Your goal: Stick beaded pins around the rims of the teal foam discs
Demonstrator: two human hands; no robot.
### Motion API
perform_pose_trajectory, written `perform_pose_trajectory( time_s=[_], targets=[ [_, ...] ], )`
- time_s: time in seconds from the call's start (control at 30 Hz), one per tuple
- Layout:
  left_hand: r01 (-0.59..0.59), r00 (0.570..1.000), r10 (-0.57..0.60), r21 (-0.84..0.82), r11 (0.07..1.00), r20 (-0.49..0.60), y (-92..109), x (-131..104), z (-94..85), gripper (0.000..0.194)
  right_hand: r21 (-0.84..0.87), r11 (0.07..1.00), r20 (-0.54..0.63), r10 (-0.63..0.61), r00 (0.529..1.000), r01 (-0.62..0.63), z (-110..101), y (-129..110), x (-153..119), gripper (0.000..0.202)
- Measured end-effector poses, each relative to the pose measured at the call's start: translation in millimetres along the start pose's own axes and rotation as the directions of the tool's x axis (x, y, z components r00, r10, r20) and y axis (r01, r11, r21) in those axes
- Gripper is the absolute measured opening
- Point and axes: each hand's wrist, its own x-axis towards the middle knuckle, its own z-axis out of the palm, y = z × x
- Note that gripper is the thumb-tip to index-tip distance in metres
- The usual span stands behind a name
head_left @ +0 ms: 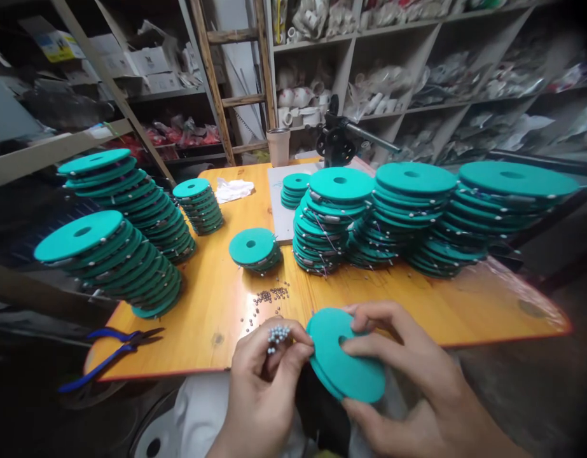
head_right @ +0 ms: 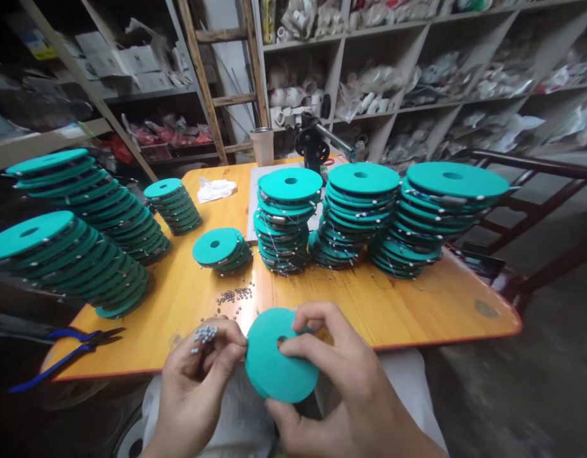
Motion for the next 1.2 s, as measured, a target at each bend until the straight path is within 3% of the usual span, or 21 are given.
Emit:
perform_pose_trajectory(
  time_s=[0.17,0.3,0.4,0.53,0.67,0.8,0.97,1.2],
  targets=[
    [0.006,0.994,-0.005,0.012,1.0,-0.112,3.5,6.1,-6.0,0.023,0.109,0.993,0.135,-0.052,0.99,0.037,-13.8,11.0,2.7,0.031],
    [0.055,0.984,-0.038,0.097,0.994,-0.173,-1.7,17.7,-12.9,0.021,-0.097,0.983,0.32,-0.119,0.94,0.158,-26.9,40.3,3.1,0.042],
    [0.128,0.987,-0.118,0.093,0.987,-0.109,-6.8,23.9,-14.7,0.024,-0.205,0.96,0.406,-0.093,0.909,0.19,-33.5,56.3,4.8,0.043],
    [0.168,0.986,-0.166,0.091,0.982,-0.025,-9.8,27.0,-14.8,0.029,-0.201,0.974,0.331,-0.03,0.943,0.101,-23.1,42.1,15.1,0.04],
    [0.206,0.978,-0.204,0.044,0.978,-0.029,-7.9,27.2,-16.1,0.031,-0.098,0.994,0.26,-0.012,0.965,0.039,12.4,13.2,28.8,0.037],
    [0.218,0.976,-0.218,-0.006,0.976,-0.005,-6.5,25.0,-20.0,0.032,0.082,0.993,0.197,0.064,0.978,-0.081,39.5,4.8,35.5,0.012],
    [0.19,0.981,-0.185,-0.082,0.978,0.065,-10.6,20.6,-24.0,0.024,0.238,0.937,0.062,0.247,0.967,-0.255,43.2,5.2,40.2,0.012],
    [0.198,0.961,-0.216,0.117,0.973,0.174,-10.0,18.2,-25.7,0.024,0.387,0.873,0.07,0.293,0.954,-0.297,45.7,7.3,47.2,0.007]
  ],
)
